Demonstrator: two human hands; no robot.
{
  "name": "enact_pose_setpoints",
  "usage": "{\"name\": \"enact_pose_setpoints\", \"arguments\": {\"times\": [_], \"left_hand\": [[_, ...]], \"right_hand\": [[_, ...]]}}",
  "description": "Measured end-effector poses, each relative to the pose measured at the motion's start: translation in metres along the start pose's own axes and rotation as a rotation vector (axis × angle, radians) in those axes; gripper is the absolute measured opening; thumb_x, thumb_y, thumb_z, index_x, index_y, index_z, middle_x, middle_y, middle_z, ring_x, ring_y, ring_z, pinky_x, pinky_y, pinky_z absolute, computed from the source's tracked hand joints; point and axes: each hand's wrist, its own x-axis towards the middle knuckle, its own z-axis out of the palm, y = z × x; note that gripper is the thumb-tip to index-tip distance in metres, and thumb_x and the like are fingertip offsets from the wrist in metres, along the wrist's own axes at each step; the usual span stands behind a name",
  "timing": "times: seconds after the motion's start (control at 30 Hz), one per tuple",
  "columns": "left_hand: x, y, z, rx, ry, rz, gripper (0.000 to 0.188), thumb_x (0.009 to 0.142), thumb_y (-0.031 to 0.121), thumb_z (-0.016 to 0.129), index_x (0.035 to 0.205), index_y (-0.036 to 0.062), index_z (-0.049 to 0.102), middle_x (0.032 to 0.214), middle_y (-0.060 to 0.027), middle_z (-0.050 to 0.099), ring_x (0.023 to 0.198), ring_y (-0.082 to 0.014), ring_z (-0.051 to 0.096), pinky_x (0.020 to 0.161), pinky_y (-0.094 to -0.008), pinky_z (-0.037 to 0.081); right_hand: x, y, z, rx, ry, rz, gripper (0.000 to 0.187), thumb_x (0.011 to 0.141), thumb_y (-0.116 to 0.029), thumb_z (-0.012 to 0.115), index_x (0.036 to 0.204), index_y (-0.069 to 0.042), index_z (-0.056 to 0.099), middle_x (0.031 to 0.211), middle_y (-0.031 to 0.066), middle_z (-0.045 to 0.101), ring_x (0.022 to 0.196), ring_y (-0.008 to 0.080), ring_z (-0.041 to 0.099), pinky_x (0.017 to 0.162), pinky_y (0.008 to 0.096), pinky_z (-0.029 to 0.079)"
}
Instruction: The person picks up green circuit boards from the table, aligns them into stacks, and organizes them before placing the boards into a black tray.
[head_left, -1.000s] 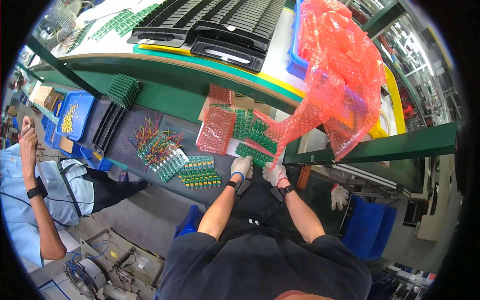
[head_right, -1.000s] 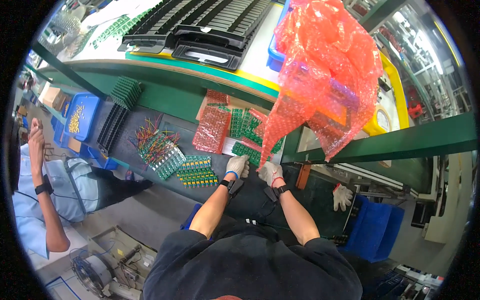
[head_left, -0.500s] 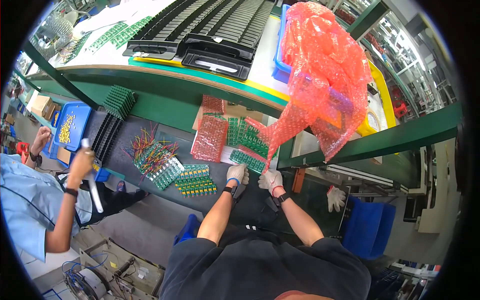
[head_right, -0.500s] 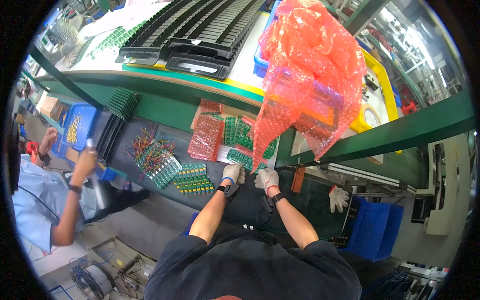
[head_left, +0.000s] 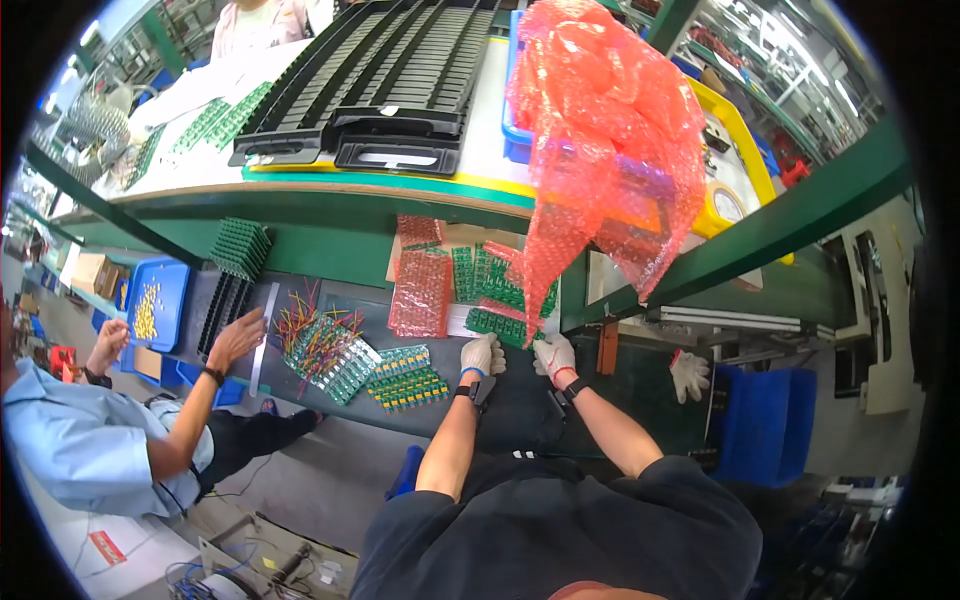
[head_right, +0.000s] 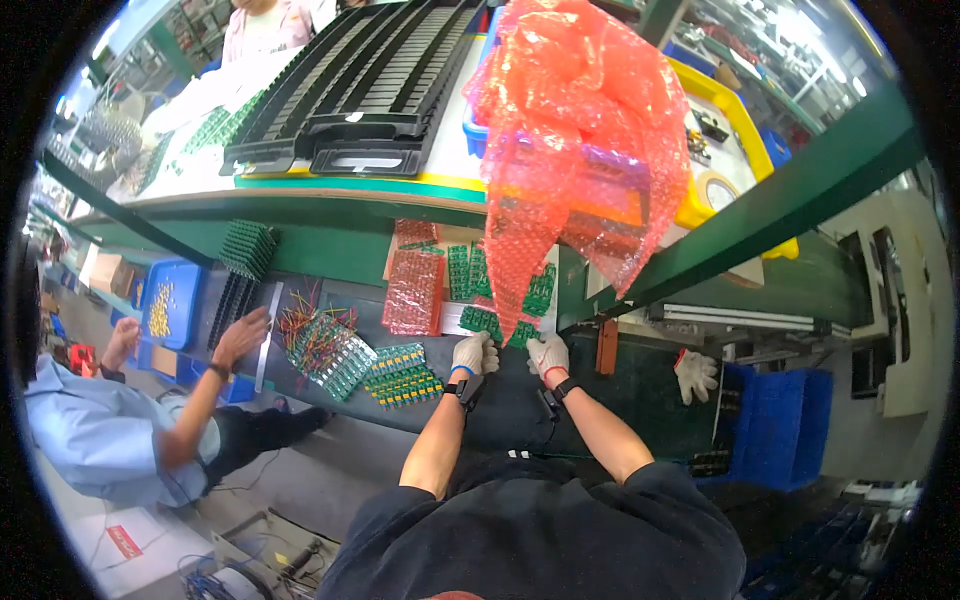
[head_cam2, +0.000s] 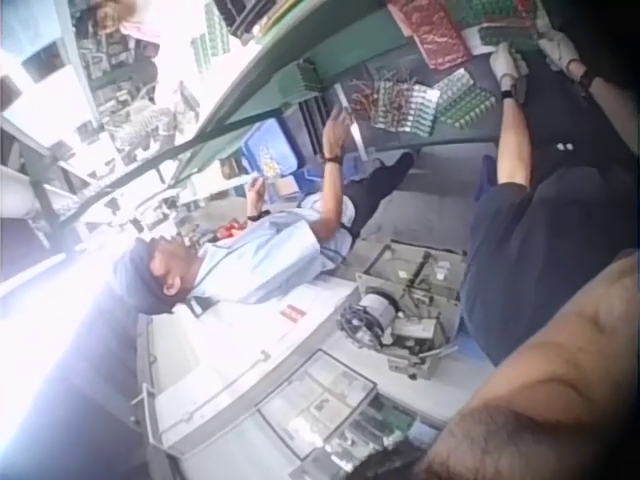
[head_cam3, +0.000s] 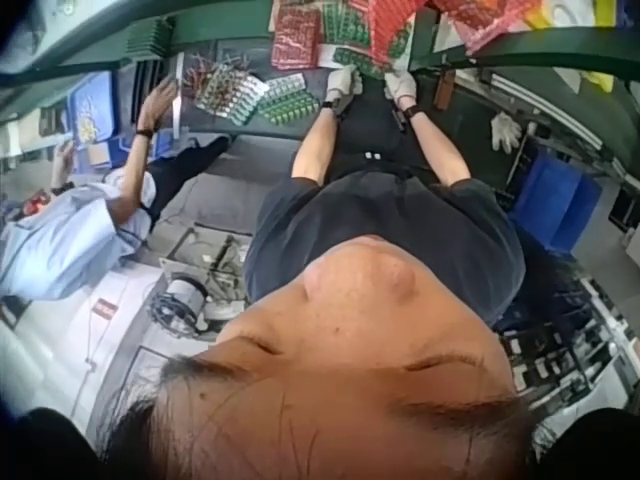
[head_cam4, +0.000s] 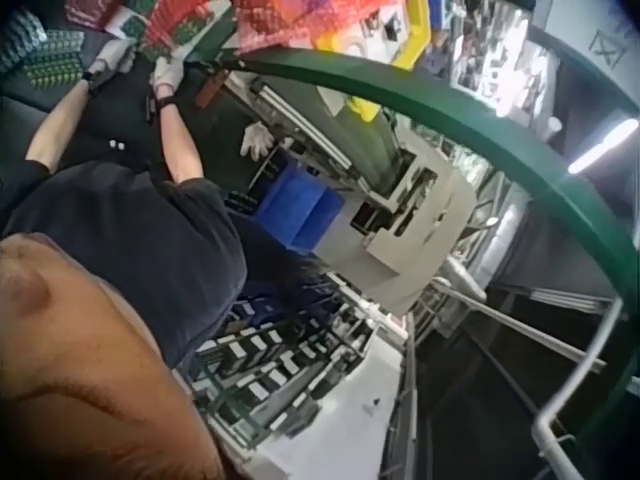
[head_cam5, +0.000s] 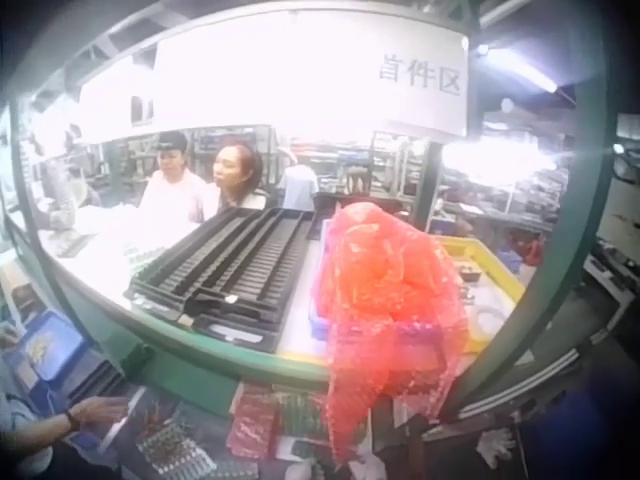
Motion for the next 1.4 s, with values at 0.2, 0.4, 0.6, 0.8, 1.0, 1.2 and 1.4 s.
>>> {"name": "enact_pose_setpoints", "arguments": {"times": [0.2,0.4,0.6,0.8,1.0,1.2,1.4], "left_hand": [[-0.031,0.011,0.014,0.913,0.633,0.723,0.026,0.083,0.033,0.064,0.082,0.0074,0.059,0.068,-0.0115,0.06,0.056,-0.0311,0.06,0.052,-0.0455,0.048],[-0.03,0.037,0.03,1.433,0.774,0.975,0.038,0.076,0.038,0.066,0.095,0.0054,0.064,0.098,-0.0201,0.067,0.089,-0.039,0.066,0.078,-0.049,0.053],[-0.021,0.052,0.03,1.532,0.679,0.69,0.042,0.075,0.037,0.067,0.103,0.0053,0.064,0.103,-0.0187,0.066,0.095,-0.0365,0.066,0.083,-0.0473,0.053],[-0.024,0.044,0.031,1.453,0.679,0.78,0.04,0.075,0.033,0.069,0.103,0.0052,0.064,0.102,-0.0182,0.066,0.095,-0.0367,0.065,0.083,-0.0471,0.053],[-0.041,0.043,0.033,1.428,0.702,0.796,0.04,0.075,0.029,0.068,0.106,0.0046,0.063,0.104,-0.0186,0.065,0.095,-0.0362,0.064,0.083,-0.0474,0.052],[-0.06,0.024,0.029,1.438,0.69,0.998,0.043,0.076,0.026,0.067,0.112,0.0031,0.062,0.105,-0.0186,0.065,0.096,-0.0365,0.063,0.084,-0.0475,0.051],[-0.052,0.036,0.047,1.287,0.596,1.097,0.042,0.078,0.026,0.063,0.113,0.0024,0.061,0.107,-0.0204,0.064,0.098,-0.0378,0.062,0.085,-0.0479,0.05]], "right_hand": [[0.011,0.008,-0.007,0.093,0.05,0.04,0.016,0.081,-0.015,0.056,0.086,-0.001,0.061,0.066,0.0086,0.059,0.05,0.0206,0.06,0.043,0.0334,0.05],[0.015,0.021,-0.003,0.251,-0.018,0.085,0.012,0.082,-0.012,0.056,0.087,-0.003,0.061,0.065,0.0052,0.055,0.047,0.0173,0.054,0.042,0.031,0.047],[0.005,0.01,0.004,0.274,-0.024,0.099,0.011,0.082,-0.012,0.057,0.087,-0.003,0.061,0.067,0.005,0.055,0.051,0.0167,0.056,0.044,0.0312,0.048],[0.009,0.011,0.004,0.284,-0.062,0.095,0.013,0.082,-0.013,0.058,0.09,-0.003,0.062,0.069,0.005,0.056,0.053,0.0166,0.057,0.046,0.0311,0.049],[0.006,0.005,-0.007,0.21,-0.023,0.038,0.015,0.082,-0.012,0.058,0.094,-0.004,0.062,0.068,0.0037,0.055,0.053,0.0165,0.057,0.046,0.0309,0.049],[0.01,-0.038,-0.005,0.613,-0.075,0.043,0.022,0.081,-0.019,0.061,0.09,0.001,0.062,0.066,0.0071,0.059,0.055,0.0199,0.062,0.046,0.0324,0.05],[0.032,-0.063,0.006,0.534,0.178,0.019,0.025,0.083,-0.022,0.062,0.095,0.0,0.059,0.07,0.0087,0.058,0.059,0.0217,0.061,0.05,0.0352,0.05]]}}
